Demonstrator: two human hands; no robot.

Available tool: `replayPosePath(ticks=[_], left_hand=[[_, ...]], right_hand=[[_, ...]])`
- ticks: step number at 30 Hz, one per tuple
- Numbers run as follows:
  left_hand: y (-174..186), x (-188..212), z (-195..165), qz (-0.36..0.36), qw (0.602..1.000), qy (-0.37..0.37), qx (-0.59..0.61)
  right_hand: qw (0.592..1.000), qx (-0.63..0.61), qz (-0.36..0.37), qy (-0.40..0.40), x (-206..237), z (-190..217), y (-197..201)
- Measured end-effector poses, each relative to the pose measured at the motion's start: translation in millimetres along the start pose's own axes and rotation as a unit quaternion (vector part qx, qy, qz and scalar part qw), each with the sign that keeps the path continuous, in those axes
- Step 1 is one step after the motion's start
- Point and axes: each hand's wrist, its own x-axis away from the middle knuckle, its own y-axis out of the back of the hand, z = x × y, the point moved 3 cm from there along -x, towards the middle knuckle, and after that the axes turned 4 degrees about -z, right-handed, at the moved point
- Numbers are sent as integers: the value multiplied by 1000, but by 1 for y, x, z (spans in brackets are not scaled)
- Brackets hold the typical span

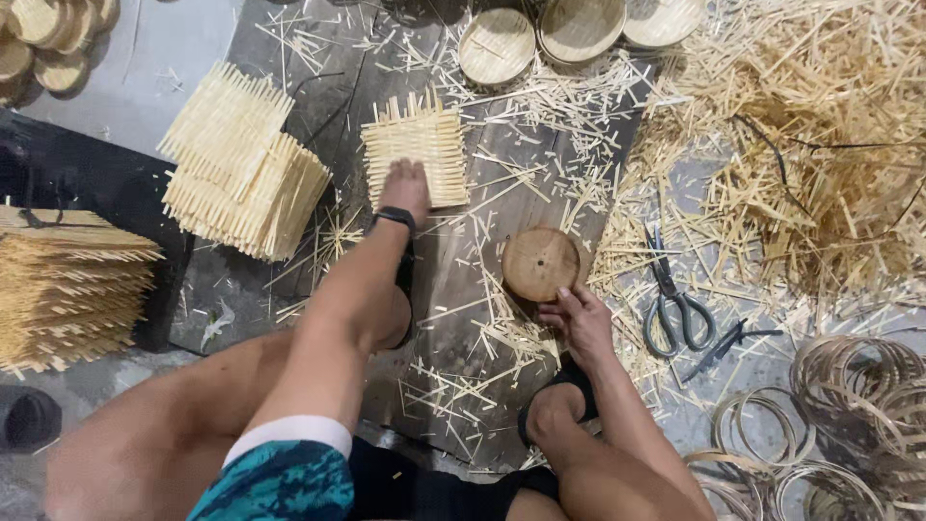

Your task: The person sits on the floor and repeatedly picks up small bamboo bowls, places them on a wooden block, and trims the rim with shears. Finished bowls are set aside, and the process continues with multiple units.

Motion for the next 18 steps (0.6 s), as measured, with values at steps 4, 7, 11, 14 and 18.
replayPosePath(ticks=[4, 7, 11, 14, 18], left_hand=[[-11, -55, 35, 225, 966, 53, 120], [-14, -101, 56, 264, 932, 128, 211], [-14, -141, 79, 43, 941, 60, 330], [-20, -135, 53, -264, 952, 39, 149], [-83, -91, -83, -11, 964, -177, 200]], right_hand=[[1000, -6, -7, -25, -46, 25, 2], [999, 11, -32, -31, -87, 40, -2], [999, 13, -36, -10, -127, 43, -5], [991, 90, -69, 77, -147, 47, 6], [990, -77, -19, 114, -177, 62, 27]])
